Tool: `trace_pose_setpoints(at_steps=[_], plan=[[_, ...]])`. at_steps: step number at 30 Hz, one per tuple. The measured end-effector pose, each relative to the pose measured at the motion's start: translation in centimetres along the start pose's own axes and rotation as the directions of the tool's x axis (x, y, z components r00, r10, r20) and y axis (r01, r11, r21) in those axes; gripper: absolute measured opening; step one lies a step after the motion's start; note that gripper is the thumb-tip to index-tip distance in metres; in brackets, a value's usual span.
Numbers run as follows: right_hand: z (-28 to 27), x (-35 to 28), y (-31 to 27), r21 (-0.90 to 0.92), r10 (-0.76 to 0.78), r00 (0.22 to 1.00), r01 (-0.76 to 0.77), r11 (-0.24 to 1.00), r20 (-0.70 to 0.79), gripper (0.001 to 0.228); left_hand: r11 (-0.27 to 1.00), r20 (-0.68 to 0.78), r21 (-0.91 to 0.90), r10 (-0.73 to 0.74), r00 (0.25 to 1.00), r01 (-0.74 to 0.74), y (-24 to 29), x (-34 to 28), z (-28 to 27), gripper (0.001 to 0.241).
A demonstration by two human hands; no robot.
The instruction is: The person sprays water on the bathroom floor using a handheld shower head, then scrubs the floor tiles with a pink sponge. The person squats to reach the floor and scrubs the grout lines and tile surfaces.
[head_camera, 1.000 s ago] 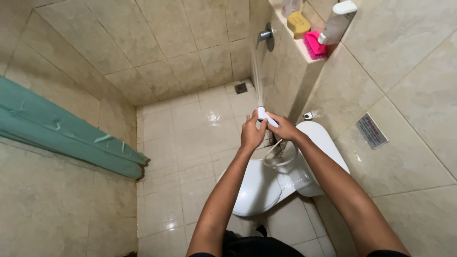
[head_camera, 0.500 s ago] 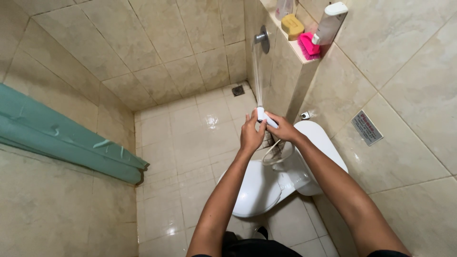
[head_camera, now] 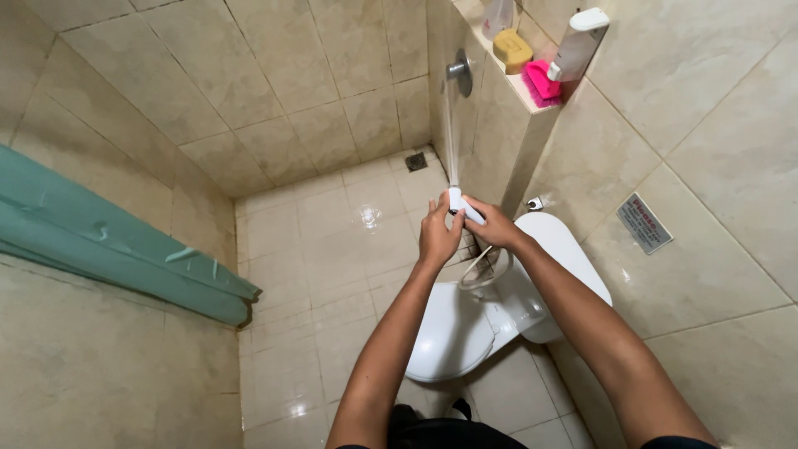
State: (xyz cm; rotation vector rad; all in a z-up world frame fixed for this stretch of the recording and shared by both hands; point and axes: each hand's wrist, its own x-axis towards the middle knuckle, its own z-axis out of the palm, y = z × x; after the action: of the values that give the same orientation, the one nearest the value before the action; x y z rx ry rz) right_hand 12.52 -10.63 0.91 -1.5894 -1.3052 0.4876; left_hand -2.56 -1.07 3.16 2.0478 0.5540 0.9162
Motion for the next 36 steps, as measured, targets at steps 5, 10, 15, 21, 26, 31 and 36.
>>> trace_pose_setpoints(at_steps=[5, 10, 15, 21, 26, 31, 36], plan=[[0.7, 0.1, -1.1, -0.03, 0.03, 1.0, -0.03, 0.999, 0.002, 0.054, 1.0, -0.011, -0.004, 0.024, 1.0, -0.024, -1.4, 0.0, -0.2, 0.057], [1.7, 0.8, -0.1, -0.013, 0.023, 1.0, -0.023, 1.0, -0.018, 0.056, 1.0, 0.006, -0.02, 0.006, 1.0, -0.006, -1.1, 0.3, -1.7, 0.057], [2.9, 2.0, 0.8, -0.053, -0.019, 0.999, 0.017, 0.998, -0.03, 0.059, 0.997, -0.012, -0.046, 0.063, 0.998, -0.064, -3.2, 1.0, -2.5, 0.056], [4.6, 3.8, -0.5, -0.04, 0.043, 0.997, -0.045, 0.998, -0.058, 0.059, 0.999, 0.028, -0.027, 0.021, 0.999, -0.021, -3.3, 2.6, -5.2, 0.056], [5.8, 5.1, -1.0, -0.05, -0.008, 0.998, 0.004, 0.999, -0.066, 0.058, 0.997, 0.041, -0.05, 0.066, 0.997, -0.064, -5.1, 3.7, -6.3, 0.052], [6.7, 6.4, -2.3, -0.048, 0.038, 0.996, -0.042, 0.998, -0.079, 0.057, 0.997, 0.067, -0.063, 0.046, 0.997, -0.042, -6.0, 4.8, -7.4, 0.055], [7.4, 7.3, -1.3, -0.076, 0.037, 0.993, -0.046, 0.996, -0.113, 0.059, 0.996, 0.087, -0.077, 0.059, 0.994, -0.053, -6.7, 5.8, -8.1, 0.055]])
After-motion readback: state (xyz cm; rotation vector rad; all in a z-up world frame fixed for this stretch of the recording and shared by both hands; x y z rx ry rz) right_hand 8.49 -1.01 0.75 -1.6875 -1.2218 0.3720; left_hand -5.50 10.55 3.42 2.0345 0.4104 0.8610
